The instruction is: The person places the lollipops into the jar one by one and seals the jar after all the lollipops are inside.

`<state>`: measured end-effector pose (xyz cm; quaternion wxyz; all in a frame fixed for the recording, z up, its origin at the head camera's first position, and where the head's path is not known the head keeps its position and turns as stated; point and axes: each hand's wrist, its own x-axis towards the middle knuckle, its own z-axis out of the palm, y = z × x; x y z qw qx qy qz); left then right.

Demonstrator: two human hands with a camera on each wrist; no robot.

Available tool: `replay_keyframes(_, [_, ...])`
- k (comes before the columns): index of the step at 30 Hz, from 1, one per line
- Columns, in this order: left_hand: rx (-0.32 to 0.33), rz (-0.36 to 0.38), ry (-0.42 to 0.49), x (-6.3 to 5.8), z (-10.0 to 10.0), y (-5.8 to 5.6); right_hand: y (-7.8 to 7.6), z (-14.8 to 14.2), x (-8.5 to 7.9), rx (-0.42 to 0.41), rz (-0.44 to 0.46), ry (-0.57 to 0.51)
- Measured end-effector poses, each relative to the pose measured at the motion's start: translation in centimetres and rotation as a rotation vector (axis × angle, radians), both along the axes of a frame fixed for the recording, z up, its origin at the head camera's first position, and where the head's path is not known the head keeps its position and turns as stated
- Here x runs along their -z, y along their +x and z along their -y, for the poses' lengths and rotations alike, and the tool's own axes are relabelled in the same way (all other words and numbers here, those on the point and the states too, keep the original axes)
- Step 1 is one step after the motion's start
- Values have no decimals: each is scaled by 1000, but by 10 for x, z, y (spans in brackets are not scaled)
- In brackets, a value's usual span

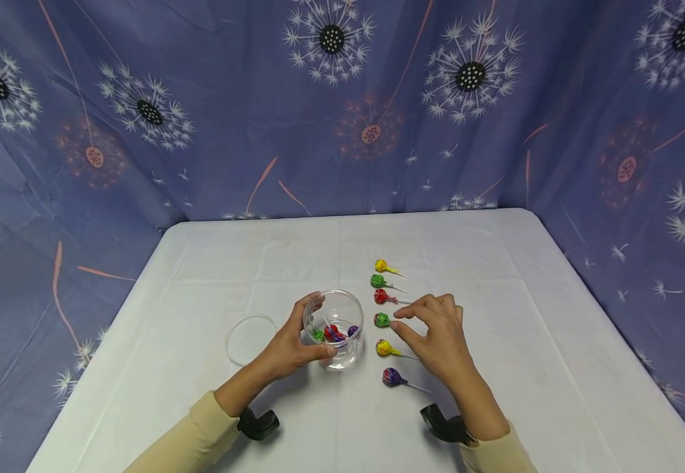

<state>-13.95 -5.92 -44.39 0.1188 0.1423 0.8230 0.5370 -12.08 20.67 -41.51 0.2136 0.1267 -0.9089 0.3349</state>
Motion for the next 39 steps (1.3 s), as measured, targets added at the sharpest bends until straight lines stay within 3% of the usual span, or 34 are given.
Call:
replay_keyframes(19, [5, -17, -10, -2, -1, -2, 38, -19, 53, 69, 319, -6])
replay_keyframes(28, [6, -13, -5, -3, 0, -1, 50, -25, 74, 85, 346, -8])
replay_keyframes(39, [-2, -8, -3, -1, 0, -1, 49, -29, 88, 16, 230, 31])
